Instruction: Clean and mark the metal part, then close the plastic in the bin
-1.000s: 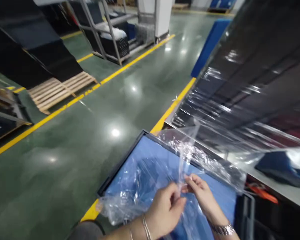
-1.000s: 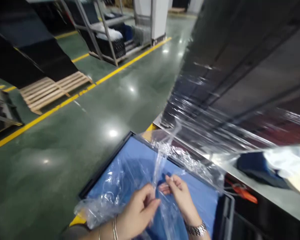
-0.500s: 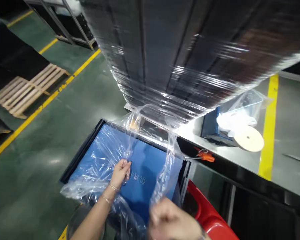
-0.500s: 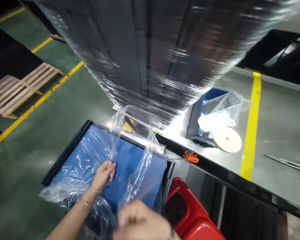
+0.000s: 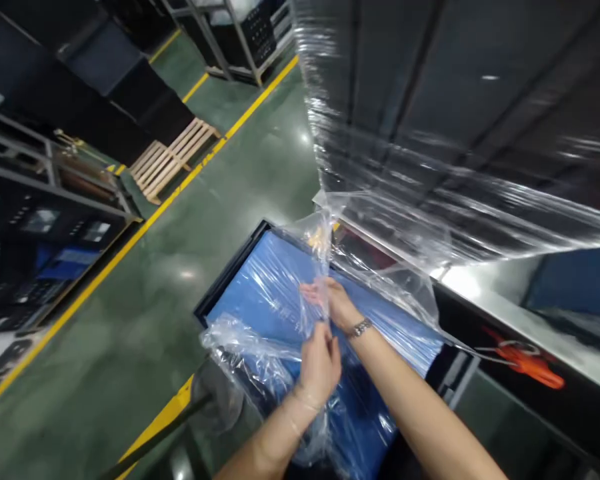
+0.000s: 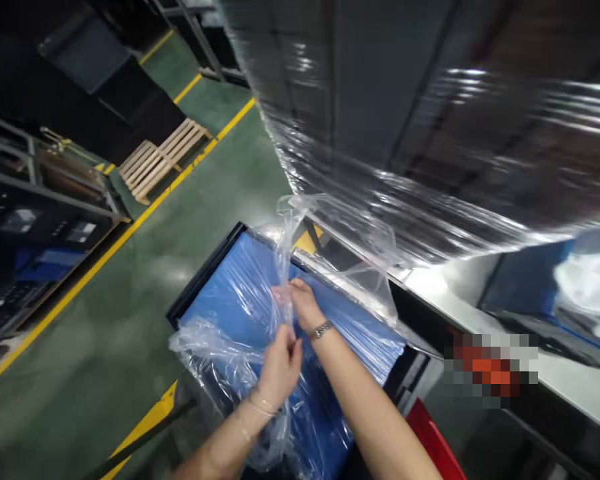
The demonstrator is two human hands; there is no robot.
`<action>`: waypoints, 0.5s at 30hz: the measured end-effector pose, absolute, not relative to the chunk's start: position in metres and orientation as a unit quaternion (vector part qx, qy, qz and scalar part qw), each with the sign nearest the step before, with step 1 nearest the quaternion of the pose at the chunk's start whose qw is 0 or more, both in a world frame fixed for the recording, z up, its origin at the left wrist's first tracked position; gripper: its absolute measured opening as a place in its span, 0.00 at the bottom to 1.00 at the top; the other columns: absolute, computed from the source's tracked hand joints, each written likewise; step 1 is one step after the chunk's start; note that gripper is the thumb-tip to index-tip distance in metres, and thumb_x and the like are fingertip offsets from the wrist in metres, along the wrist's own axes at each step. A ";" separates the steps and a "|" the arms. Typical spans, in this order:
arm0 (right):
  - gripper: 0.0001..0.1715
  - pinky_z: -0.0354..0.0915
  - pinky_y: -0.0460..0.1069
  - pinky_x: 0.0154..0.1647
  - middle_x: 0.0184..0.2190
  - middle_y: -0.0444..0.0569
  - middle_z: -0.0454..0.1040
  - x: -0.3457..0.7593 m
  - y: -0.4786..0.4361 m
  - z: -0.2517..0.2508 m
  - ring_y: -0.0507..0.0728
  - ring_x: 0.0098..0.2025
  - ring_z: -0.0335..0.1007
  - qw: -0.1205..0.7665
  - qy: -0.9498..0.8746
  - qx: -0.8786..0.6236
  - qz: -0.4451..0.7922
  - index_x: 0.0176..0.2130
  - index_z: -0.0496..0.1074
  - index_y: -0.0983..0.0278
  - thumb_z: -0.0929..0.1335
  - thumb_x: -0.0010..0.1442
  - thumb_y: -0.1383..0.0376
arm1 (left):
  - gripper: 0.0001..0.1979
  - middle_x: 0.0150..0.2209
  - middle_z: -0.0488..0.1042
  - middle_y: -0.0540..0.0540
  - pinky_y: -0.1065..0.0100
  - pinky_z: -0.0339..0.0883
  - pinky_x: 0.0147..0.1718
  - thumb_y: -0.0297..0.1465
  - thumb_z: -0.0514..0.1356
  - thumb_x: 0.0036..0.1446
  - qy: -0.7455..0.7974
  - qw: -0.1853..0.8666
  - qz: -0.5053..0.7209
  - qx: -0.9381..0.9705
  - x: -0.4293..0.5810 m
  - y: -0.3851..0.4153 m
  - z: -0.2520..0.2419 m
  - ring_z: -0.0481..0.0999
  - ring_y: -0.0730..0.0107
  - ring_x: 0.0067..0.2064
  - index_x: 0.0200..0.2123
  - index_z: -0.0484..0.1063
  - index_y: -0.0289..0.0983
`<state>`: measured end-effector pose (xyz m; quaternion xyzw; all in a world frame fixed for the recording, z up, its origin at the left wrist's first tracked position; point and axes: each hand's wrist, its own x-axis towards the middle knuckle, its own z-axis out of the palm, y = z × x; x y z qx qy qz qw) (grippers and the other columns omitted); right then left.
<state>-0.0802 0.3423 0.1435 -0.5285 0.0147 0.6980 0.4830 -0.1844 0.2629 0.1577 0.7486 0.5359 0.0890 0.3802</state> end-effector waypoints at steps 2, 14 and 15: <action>0.20 0.68 0.46 0.39 0.44 0.58 0.68 -0.076 0.341 0.153 0.57 0.42 0.70 0.465 0.016 -0.528 0.710 0.34 0.59 0.69 0.64 0.43 0.58 | 0.14 0.30 0.71 0.35 0.59 0.66 0.33 0.19 0.44 0.55 0.534 0.347 0.049 0.770 -0.169 0.251 0.139 0.74 0.55 0.33 0.37 0.68 0.28; 0.51 0.57 0.61 0.60 0.52 0.55 0.63 0.040 0.215 0.223 0.69 0.56 0.58 0.402 -0.146 -0.885 0.185 0.51 0.67 0.64 0.66 0.40 0.33 | 0.39 0.40 0.72 0.40 0.57 0.73 0.38 0.22 0.54 0.54 0.478 0.282 -0.094 0.827 -0.157 0.247 0.132 0.75 0.57 0.36 0.69 0.48 0.41; 0.55 0.60 0.61 0.58 0.52 0.61 0.62 0.046 0.229 0.217 0.71 0.56 0.58 0.383 -0.162 -0.878 0.238 0.50 0.66 0.68 0.65 0.35 0.32 | 0.39 0.42 0.72 0.39 0.56 0.72 0.39 0.23 0.55 0.55 0.476 0.292 -0.115 0.822 -0.155 0.250 0.137 0.75 0.56 0.38 0.69 0.47 0.43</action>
